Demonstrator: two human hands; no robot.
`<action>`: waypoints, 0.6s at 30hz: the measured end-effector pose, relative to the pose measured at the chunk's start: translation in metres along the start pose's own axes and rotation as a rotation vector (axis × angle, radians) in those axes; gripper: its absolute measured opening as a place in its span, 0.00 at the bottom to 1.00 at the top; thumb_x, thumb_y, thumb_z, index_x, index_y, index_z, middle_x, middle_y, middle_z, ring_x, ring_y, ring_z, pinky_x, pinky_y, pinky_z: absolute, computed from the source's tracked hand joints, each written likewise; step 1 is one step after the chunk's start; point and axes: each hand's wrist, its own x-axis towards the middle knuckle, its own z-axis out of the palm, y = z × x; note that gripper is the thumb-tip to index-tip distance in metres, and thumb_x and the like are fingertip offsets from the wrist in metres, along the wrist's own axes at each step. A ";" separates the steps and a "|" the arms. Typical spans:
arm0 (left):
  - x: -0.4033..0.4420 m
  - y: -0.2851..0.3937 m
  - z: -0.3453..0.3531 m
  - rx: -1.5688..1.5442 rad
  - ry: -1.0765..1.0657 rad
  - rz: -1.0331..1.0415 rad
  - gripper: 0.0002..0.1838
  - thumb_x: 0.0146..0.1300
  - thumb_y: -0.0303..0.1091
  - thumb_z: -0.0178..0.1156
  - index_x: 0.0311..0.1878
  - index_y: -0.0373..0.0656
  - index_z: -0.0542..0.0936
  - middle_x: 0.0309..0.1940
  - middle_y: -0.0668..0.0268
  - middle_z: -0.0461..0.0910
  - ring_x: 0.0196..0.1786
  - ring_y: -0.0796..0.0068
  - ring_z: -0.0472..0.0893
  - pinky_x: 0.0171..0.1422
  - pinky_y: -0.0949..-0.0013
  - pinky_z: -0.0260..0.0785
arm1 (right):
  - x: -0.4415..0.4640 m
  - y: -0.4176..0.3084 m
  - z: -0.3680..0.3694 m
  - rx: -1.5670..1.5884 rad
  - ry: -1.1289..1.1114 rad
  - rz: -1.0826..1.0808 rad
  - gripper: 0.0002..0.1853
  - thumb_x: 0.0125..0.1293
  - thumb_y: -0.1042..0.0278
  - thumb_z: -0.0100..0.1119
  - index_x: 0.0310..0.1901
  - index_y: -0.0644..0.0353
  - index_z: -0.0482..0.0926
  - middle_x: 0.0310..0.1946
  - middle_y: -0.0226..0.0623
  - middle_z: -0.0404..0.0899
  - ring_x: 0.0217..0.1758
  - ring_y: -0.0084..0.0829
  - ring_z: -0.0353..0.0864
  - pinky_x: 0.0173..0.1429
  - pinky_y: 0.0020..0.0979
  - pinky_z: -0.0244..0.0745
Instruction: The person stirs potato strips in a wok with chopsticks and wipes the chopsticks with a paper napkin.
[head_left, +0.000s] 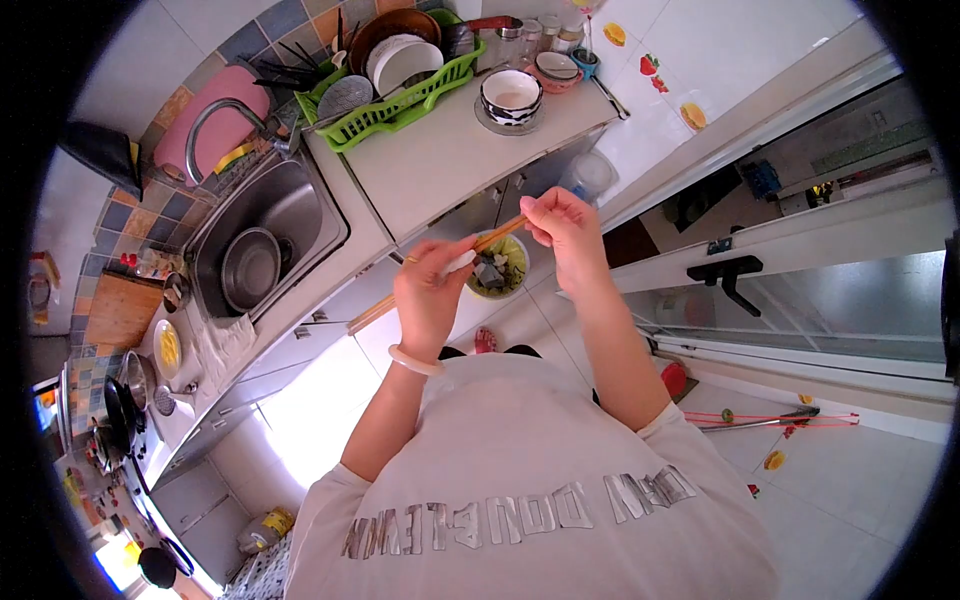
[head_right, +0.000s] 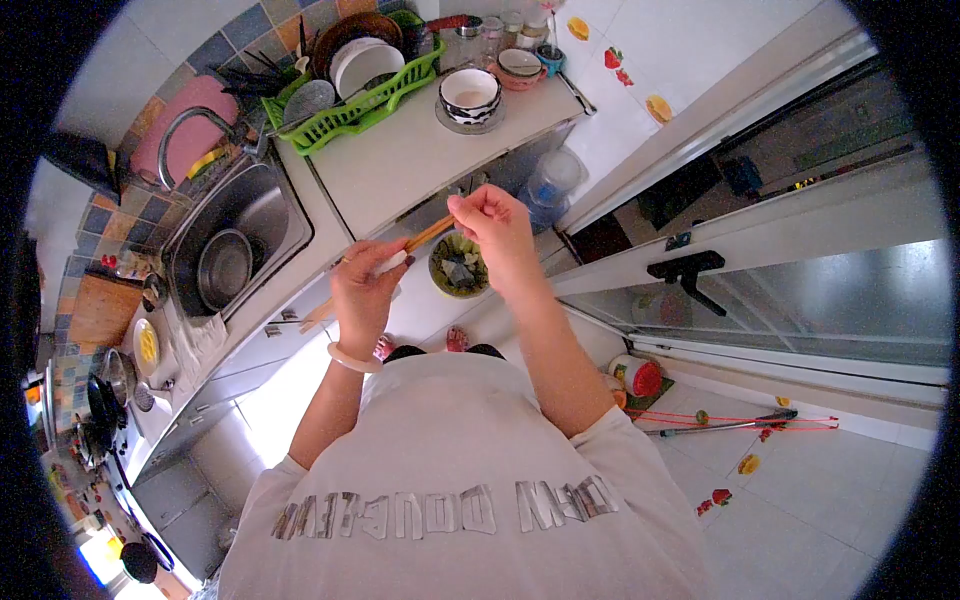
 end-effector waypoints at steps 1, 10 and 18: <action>0.000 0.002 0.001 0.110 0.021 0.060 0.17 0.49 0.18 0.67 0.43 0.46 0.86 0.36 0.63 0.80 0.36 0.72 0.79 0.39 0.74 0.71 | 0.000 0.001 0.003 0.085 0.029 0.031 0.13 0.64 0.64 0.64 0.28 0.62 0.74 0.19 0.22 0.70 0.24 0.15 0.66 0.30 0.20 0.61; 0.006 0.004 -0.011 0.075 -0.163 -0.014 0.15 0.52 0.22 0.67 0.45 0.45 0.86 0.32 0.67 0.81 0.33 0.75 0.77 0.37 0.72 0.70 | 0.016 0.010 -0.018 -0.352 -0.141 -0.211 0.13 0.64 0.66 0.63 0.27 0.61 0.72 0.19 0.24 0.68 0.23 0.15 0.62 0.28 0.21 0.58; 0.005 -0.011 -0.018 -0.518 -0.537 -0.631 0.15 0.65 0.34 0.59 0.51 0.35 0.81 0.31 0.70 0.81 0.30 0.86 0.71 0.33 0.79 0.65 | 0.015 0.007 -0.013 -0.595 -0.103 -0.375 0.13 0.67 0.65 0.60 0.28 0.62 0.70 0.19 0.26 0.67 0.22 0.19 0.60 0.28 0.24 0.59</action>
